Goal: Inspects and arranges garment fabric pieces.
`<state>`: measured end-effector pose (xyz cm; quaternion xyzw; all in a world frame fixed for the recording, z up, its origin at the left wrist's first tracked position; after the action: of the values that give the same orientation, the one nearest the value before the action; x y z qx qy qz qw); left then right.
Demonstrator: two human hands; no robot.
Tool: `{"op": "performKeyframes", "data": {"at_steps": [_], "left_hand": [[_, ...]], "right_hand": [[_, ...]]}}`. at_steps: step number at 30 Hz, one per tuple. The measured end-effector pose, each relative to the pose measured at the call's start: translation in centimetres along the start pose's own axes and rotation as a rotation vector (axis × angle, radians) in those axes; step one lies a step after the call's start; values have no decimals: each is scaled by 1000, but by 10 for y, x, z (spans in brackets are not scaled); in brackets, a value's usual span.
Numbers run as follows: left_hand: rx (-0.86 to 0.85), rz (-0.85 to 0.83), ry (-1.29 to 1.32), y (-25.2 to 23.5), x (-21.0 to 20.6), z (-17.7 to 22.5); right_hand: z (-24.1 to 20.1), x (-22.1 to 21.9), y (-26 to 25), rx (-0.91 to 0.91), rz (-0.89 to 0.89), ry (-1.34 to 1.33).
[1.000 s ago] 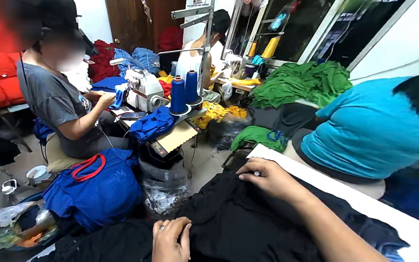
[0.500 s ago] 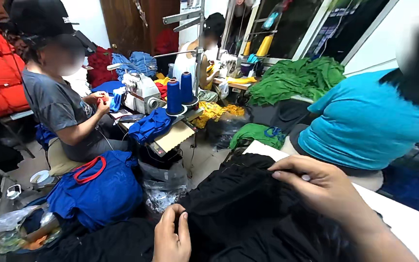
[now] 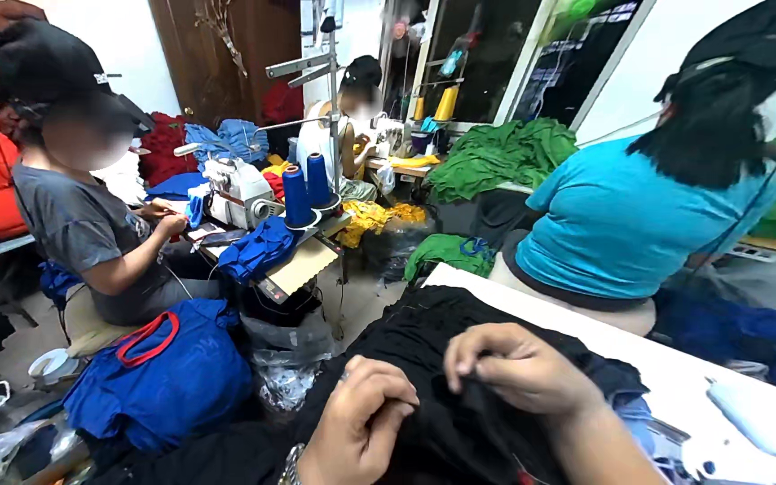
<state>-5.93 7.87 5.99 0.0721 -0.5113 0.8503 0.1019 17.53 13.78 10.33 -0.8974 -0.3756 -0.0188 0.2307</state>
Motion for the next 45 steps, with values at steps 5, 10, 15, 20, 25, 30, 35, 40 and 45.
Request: {"op": "performKeyframes", "data": {"at_steps": [5,10,15,20,25,30,35,40,45], "left_hand": [[84,46,52,-3,-11,-18],[136,47,88,3,-19,-28],[155,89,91,5,-24,-31],[210,141,123,6,-29,-34],[230,150,123,5,-30,-35],[349,197,38,4,-29,-37],[555,383,-6,5,-24,-47],[648,441,44,6,-26,-51],[639,449,41,5,-26,-48]], "right_hand": [[21,-8,-7,-87,19,-13],[30,-15,-3,-130,51,-62],[33,-18,-5,-190,75,-90],[37,-18,-4,-234,74,-122],[38,-21,-5,-321,108,-177],[31,-22,-7,-260,335,80],[-8,-13,12,-16,492,446],[-18,-35,32,191,237,738],[-5,-54,24,248,258,1177]]}}
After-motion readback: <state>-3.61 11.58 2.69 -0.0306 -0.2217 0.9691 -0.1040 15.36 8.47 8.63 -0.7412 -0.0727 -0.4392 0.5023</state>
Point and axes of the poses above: each hand's wrist, its own y-axis away from the middle knuckle, its own x-axis out of the back of the hand, z = x × y, the point moved 2 cm from there along -y, towards the middle knuckle, and after that the axes turned 2 degrees about -x, right-handed, at the moved point
